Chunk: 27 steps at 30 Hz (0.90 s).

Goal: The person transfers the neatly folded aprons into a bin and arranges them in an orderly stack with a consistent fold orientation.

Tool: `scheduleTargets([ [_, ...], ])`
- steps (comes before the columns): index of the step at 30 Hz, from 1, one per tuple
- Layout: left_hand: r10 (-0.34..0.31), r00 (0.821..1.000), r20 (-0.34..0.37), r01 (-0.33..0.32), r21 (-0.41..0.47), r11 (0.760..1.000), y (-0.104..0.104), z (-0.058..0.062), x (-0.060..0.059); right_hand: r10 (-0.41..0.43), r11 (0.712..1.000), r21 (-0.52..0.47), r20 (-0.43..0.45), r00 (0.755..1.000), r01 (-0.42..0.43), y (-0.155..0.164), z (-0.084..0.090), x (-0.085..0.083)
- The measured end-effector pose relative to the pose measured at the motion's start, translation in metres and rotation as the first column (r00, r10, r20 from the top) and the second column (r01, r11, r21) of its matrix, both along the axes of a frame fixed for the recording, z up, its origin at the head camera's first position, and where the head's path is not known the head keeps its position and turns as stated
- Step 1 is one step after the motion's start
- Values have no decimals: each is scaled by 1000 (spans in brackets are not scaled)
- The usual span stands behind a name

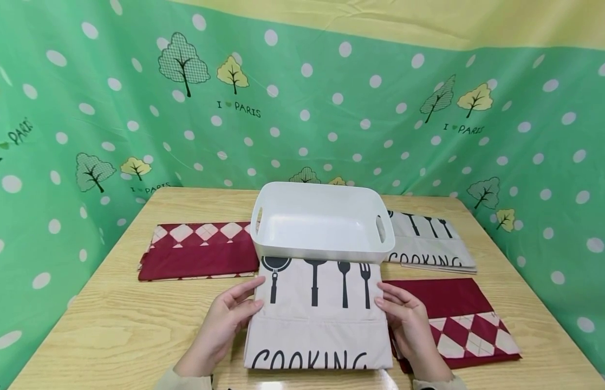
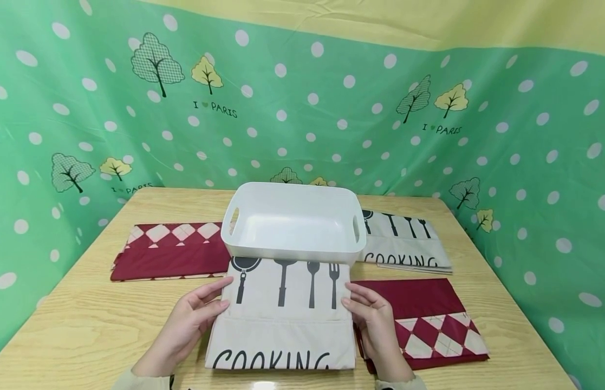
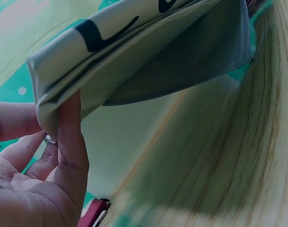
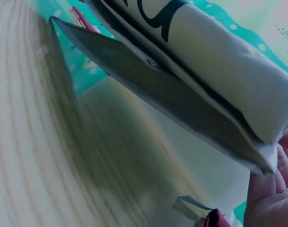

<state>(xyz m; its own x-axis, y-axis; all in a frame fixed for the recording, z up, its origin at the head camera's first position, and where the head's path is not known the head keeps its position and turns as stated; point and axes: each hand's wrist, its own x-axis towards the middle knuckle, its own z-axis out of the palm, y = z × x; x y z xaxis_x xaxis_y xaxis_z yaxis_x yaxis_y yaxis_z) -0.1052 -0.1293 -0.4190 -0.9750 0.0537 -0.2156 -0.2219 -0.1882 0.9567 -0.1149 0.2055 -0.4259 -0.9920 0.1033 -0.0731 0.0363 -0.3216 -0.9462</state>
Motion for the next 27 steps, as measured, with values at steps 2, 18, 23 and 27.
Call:
scheduleTargets([
  [2,-1,1000,-2,1,2,1000,0,0,0,2,1000,-9,-4,1000,-2,0,1,0],
  [18,30,999,-40,-29,33,999,0,2,2,40,995,-85,-70,997,-46,-1,1,-1],
  [23,19,998,-55,-18,33,999,0,6,3,51,991,-121,-74,996,-60,0,2,0],
  [27,22,998,-60,-20,37,999,1,10,3,57,989,-131,-75,996,-66,1,4,0],
])
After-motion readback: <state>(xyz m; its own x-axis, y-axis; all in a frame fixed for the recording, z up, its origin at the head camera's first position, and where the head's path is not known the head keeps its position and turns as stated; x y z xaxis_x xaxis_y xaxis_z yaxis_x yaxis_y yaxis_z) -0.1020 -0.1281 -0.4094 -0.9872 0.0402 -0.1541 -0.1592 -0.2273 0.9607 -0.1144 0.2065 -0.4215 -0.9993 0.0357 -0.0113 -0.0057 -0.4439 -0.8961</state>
